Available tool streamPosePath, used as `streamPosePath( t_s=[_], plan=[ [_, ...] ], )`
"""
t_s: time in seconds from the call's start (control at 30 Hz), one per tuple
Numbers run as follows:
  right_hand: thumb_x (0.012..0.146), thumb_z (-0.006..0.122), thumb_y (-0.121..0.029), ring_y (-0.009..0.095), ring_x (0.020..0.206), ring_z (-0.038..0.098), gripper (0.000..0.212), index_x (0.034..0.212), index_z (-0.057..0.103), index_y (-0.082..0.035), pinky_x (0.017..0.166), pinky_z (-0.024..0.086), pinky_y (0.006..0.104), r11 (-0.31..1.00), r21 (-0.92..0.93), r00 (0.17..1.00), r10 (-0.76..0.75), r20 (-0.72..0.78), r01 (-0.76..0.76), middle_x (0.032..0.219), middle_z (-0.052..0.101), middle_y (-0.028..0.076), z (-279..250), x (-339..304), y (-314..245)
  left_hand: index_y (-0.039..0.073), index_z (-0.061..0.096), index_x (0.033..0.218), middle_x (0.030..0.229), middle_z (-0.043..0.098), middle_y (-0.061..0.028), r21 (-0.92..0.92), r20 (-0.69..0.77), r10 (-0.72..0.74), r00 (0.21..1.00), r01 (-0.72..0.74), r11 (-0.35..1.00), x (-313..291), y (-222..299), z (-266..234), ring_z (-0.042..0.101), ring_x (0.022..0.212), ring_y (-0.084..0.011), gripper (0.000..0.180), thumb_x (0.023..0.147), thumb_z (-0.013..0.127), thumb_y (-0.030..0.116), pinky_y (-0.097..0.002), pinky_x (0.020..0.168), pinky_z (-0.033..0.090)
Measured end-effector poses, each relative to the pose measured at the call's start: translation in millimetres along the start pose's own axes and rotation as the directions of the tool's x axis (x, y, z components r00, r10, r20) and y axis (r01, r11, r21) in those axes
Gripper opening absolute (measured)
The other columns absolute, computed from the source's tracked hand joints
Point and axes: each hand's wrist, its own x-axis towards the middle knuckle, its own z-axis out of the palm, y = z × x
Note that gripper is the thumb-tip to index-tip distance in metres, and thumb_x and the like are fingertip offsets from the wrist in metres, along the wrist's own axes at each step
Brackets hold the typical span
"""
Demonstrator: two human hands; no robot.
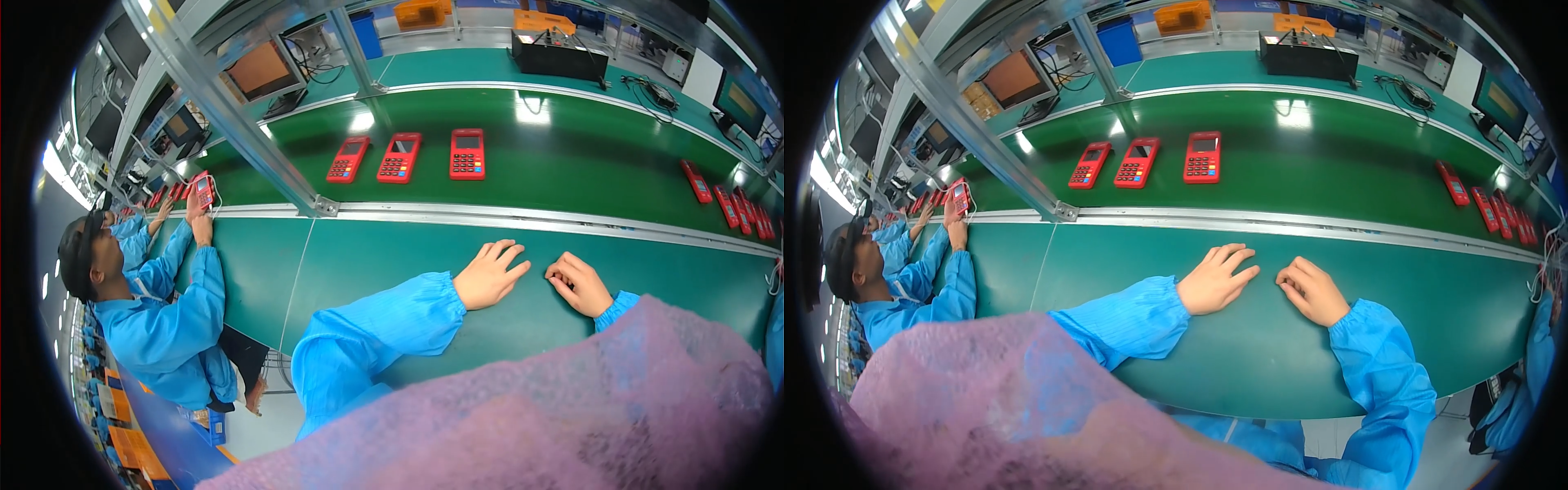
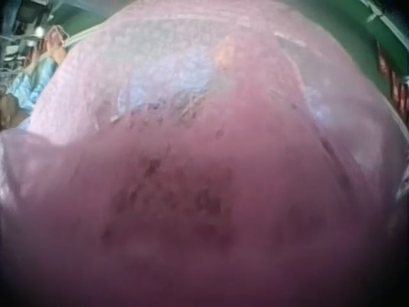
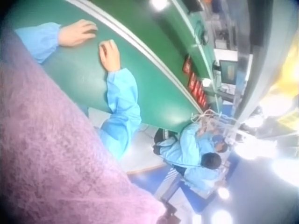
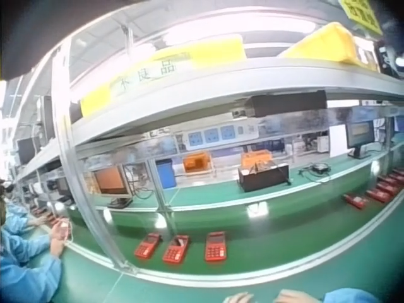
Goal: The person tests and scans handheld electronic devices on an assembly line by hand.
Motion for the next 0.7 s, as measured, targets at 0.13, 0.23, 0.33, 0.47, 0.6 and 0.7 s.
streamPosePath(
  t_s=[0.13,0.23,0.33,0.47,0.6,0.7],
  plan=[
    [0.082,0.057,-0.002,0.020,0.071,0.053,0.008,0.090,0.056,-0.004,0.061,0.044,0.0300,1.000,-0.006,1.000,0.026,0.017,-0.026,0.081,0.047,0.008,-1.9,-1.9,-1.1,0.006,0.053,0.111,0.122,0.046,-0.0160,-0.019,0.001,0.003,1.000,-0.003,1.000,0.8,2.0,1.0,0.041,0.116,-0.0341,0.036,0.076,0.060,0.009,-0.0439,0.091,0.039],
    [0.082,0.057,-0.003,0.020,0.071,0.053,0.008,0.090,0.056,-0.004,0.061,0.044,0.0302,1.000,-0.011,1.000,0.015,0.017,-0.015,0.081,0.047,0.008,-2.4,-3.0,0.1,0.006,0.053,0.111,0.122,0.045,-0.0159,-0.019,0.017,-0.004,1.000,0.005,1.000,1.2,3.7,0.9,0.041,0.116,-0.0342,0.036,0.076,0.060,0.009,-0.0442,0.091,0.039],
    [0.082,0.057,-0.004,0.021,0.071,0.053,0.007,0.090,0.056,-0.005,0.061,0.044,0.0307,0.999,-0.010,0.999,0.038,0.027,-0.037,0.082,0.048,0.008,-5.6,-4.5,-0.8,0.007,0.053,0.113,0.122,0.046,-0.0166,-0.023,0.017,-0.007,1.000,0.007,1.000,3.2,3.6,1.2,0.041,0.116,-0.0349,0.038,0.076,0.060,0.010,-0.0452,0.091,0.037],
    [0.083,0.056,-0.005,0.025,0.074,0.054,0.008,0.091,0.056,-0.006,0.063,0.045,0.0337,1.000,-0.018,1.000,-0.026,0.017,0.026,0.083,0.049,0.009,-6.9,-5.4,9.7,0.007,0.054,0.113,0.122,0.046,-0.0161,-0.010,0.037,-0.006,0.999,0.006,1.000,10.8,2.5,2.4,0.042,0.115,-0.0351,0.040,0.074,0.061,0.009,-0.0451,0.089,0.038],
    [0.084,0.055,-0.008,0.027,0.076,0.053,0.006,0.089,0.055,-0.007,0.066,0.045,0.0353,0.991,-0.029,0.991,-0.128,-0.024,0.127,0.083,0.049,0.009,-2.6,-4.1,25.3,0.007,0.054,0.112,0.121,0.047,-0.0158,0.000,0.045,-0.009,0.999,0.009,1.000,14.3,3.1,3.0,0.043,0.114,-0.0343,0.041,0.072,0.061,0.007,-0.0448,0.089,0.039],
    [0.083,0.055,-0.008,0.024,0.076,0.053,0.006,0.089,0.054,-0.007,0.066,0.044,0.0344,0.994,-0.006,0.994,-0.112,-0.009,0.111,0.082,0.048,0.008,-2.8,-2.7,28.5,0.007,0.055,0.111,0.121,0.047,-0.0155,0.016,0.059,-0.031,0.998,0.030,0.999,16.7,5.9,-1.2,0.043,0.114,-0.0334,0.038,0.074,0.061,0.005,-0.0446,0.089,0.039]
  ],
)
